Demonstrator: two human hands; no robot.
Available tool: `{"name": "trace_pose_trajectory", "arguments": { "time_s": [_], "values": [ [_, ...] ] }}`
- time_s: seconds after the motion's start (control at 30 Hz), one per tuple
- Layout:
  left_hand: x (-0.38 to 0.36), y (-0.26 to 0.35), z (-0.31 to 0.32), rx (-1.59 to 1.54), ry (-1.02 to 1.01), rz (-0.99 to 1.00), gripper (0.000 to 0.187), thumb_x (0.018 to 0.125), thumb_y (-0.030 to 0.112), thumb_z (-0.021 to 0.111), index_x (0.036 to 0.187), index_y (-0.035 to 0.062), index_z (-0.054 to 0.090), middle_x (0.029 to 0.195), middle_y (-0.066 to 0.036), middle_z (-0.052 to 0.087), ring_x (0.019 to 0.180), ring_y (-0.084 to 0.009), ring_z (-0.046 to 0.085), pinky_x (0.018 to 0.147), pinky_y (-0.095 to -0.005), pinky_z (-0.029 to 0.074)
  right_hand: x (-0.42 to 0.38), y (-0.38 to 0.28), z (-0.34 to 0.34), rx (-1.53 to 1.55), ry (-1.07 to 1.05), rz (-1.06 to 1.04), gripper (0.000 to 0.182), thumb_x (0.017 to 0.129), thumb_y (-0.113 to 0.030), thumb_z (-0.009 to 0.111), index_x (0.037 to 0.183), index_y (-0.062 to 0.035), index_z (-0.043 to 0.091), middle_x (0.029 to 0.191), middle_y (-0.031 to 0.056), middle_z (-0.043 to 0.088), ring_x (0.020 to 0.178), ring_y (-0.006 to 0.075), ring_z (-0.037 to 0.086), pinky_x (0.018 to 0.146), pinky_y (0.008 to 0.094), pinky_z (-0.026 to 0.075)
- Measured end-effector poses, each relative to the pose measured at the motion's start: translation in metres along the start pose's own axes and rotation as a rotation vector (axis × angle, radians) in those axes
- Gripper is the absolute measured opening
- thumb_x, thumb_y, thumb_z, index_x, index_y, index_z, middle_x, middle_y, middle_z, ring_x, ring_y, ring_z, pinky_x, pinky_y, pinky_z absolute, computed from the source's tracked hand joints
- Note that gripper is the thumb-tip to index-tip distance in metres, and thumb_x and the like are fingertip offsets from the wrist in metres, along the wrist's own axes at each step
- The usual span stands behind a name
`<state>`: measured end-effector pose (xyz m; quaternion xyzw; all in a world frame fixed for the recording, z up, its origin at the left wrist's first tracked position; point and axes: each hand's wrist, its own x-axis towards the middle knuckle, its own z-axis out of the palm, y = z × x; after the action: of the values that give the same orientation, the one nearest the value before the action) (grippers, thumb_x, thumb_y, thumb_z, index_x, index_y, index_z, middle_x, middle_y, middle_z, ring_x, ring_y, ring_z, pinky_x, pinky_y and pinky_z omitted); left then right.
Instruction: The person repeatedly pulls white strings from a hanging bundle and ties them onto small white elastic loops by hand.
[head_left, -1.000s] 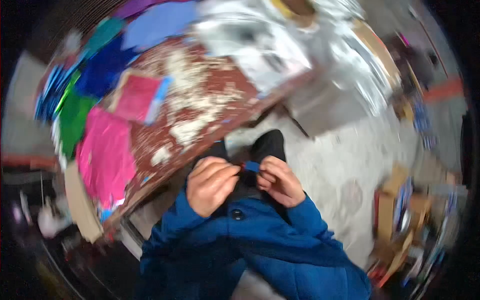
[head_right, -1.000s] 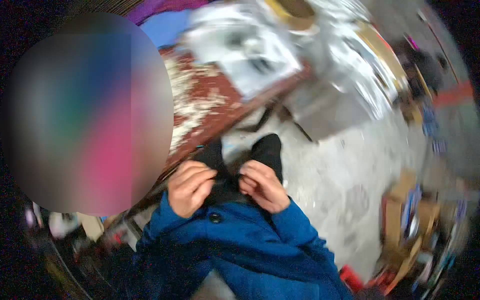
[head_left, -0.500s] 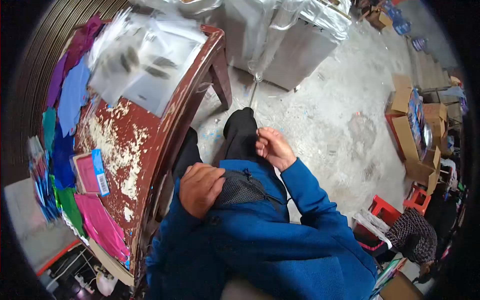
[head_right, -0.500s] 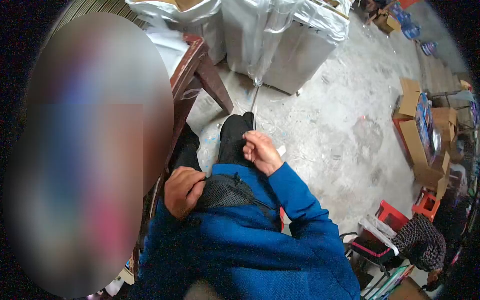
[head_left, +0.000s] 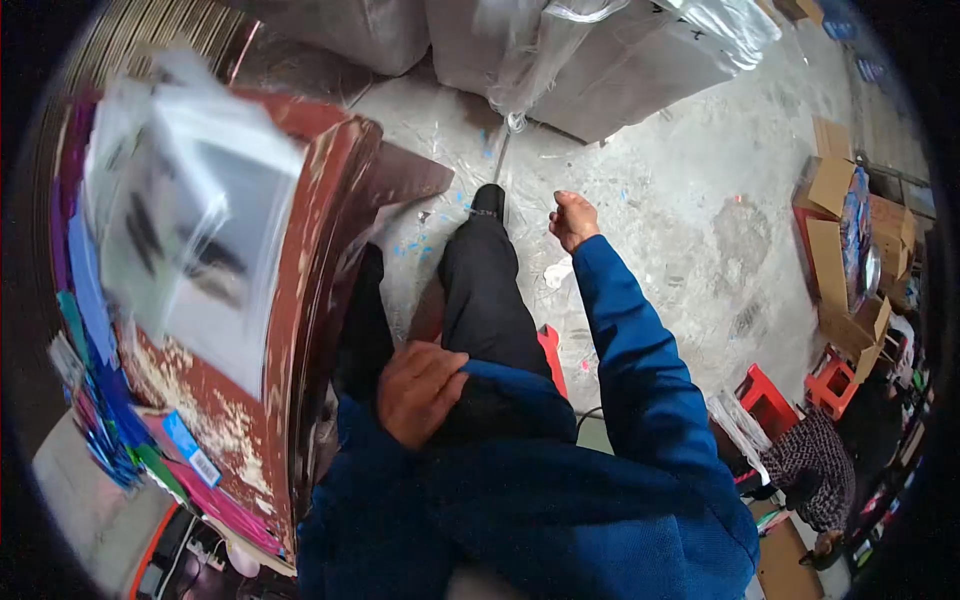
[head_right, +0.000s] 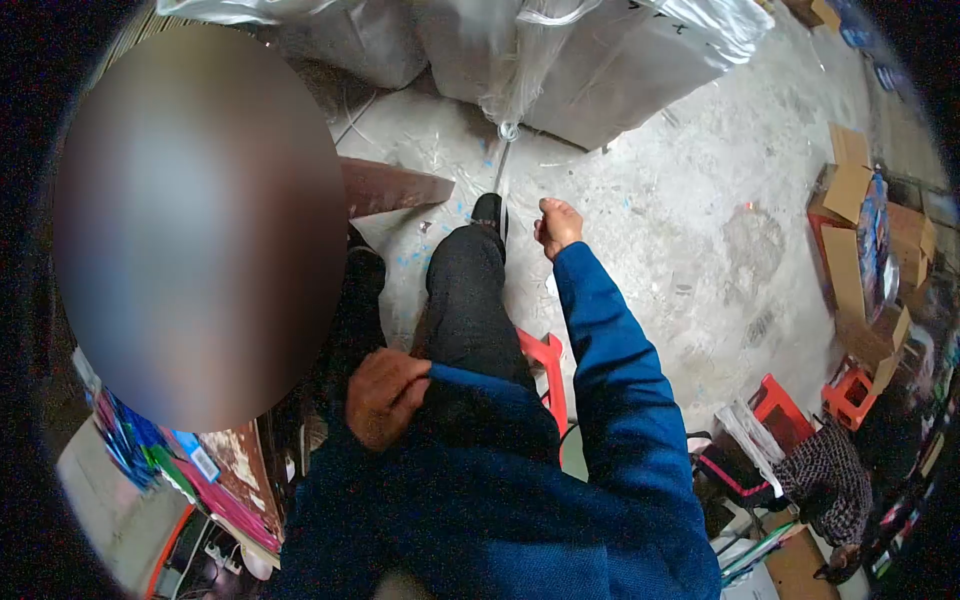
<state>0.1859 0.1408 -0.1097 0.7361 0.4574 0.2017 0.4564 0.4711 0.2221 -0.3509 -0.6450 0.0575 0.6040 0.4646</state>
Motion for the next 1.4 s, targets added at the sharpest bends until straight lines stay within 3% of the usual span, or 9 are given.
{"name": "trace_pose_trajectory", "arguments": {
  "time_s": [0.23,0.4,0.53,0.7,0.87,1.03,1.2,1.4],
  "values": [
    [0.023,-0.028,0.023,-0.205,-0.279,-0.206,0.032,0.079,0.011,0.066,0.108,0.0016,0.059,0.1,-0.011,0.061,0.087,-0.0261,0.057,0.074,-0.0354,0.045,0.089,0.014,-0.012,-0.29,0.183,-0.03,0.021,0.079,-0.019,0.065,0.096,-0.0096,0.058,0.075,0.0042,0.053,0.06,0.0175,0.052,0.051,0.0279,0.041],
    [0.043,-0.042,0.031,-0.414,-0.5,-0.549,0.037,0.082,0.015,0.064,0.115,0.0021,0.055,0.107,-0.013,0.057,0.091,-0.0254,0.056,0.077,-0.0338,0.045,0.14,0.023,-0.016,-0.529,0.333,-0.138,0.048,0.075,-0.024,0.071,0.115,-0.0064,0.052,0.098,0.0105,0.056,0.082,0.024,0.056,0.063,0.032,0.046],
    [0.054,-0.053,0.03,-0.454,-0.616,-0.726,0.04,0.085,0.019,0.061,0.121,0.0032,0.051,0.11,-0.014,0.055,0.094,-0.0246,0.055,0.08,-0.0332,0.045,0.163,0.018,-0.014,-0.42,0.266,-0.007,0.071,0.072,-0.026,0.074,0.131,-0.0042,0.039,0.12,0.0163,0.049,0.102,0.0309,0.051,0.076,0.0365,0.047],
    [0.061,-0.06,0.03,-0.479,-0.651,-0.838,0.042,0.087,0.021,0.059,0.124,0.0037,0.049,0.11,-0.015,0.055,0.096,-0.025,0.055,0.082,-0.0334,0.044,0.206,0.033,-0.023,-0.486,0.269,-0.052,0.081,0.072,-0.027,0.074,0.137,-0.004,0.03,0.131,0.0191,0.043,0.111,0.0348,0.047,0.086,0.0418,0.044],
    [0.055,-0.066,0.031,-0.534,-0.606,-0.856,0.041,0.087,0.022,0.058,0.123,0.0035,0.049,0.108,-0.015,0.056,0.095,-0.0248,0.055,0.082,-0.0331,0.045,0.226,0.049,-0.029,-0.489,0.439,-0.071,0.084,0.073,-0.029,0.073,0.139,-0.0035,0.027,0.133,0.0199,0.04,0.113,0.0357,0.045,0.091,0.0475,0.04],
    [0.062,-0.069,0.029,-0.549,-0.618,-0.894,0.039,0.087,0.02,0.058,0.122,0.0031,0.05,0.108,-0.015,0.056,0.094,-0.0244,0.055,0.08,-0.0326,0.045,0.22,0.042,-0.019,-0.501,0.416,-0.048,0.084,0.073,-0.03,0.073,0.139,-0.0038,0.026,0.134,0.0202,0.038,0.115,0.0363,0.044,0.092,0.0509,0.039],
    [0.077,-0.07,0.027,-0.531,-0.667,-1.009,0.036,0.086,0.019,0.059,0.117,0.0025,0.054,0.105,-0.014,0.058,0.091,-0.0236,0.056,0.078,-0.0326,0.045,0.231,0.027,-0.003,-0.318,0.193,-0.07,0.082,0.074,-0.03,0.072,0.139,-0.0057,0.028,0.131,0.0192,0.042,0.109,0.0331,0.048,0.085,0.048,0.043],
    [0.072,-0.075,0.03,-0.605,-0.544,-0.895,0.031,0.086,0.017,0.06,0.113,0.0021,0.058,0.104,-0.014,0.059,0.087,-0.0229,0.057,0.075,-0.032,0.046,0.258,0.005,0.01,-0.283,0.187,-0.202,0.079,0.074,-0.029,0.071,0.138,-0.0076,0.03,0.121,0.0164,0.048,0.098,0.0275,0.051,0.079,0.0442,0.044]
  ]
}}
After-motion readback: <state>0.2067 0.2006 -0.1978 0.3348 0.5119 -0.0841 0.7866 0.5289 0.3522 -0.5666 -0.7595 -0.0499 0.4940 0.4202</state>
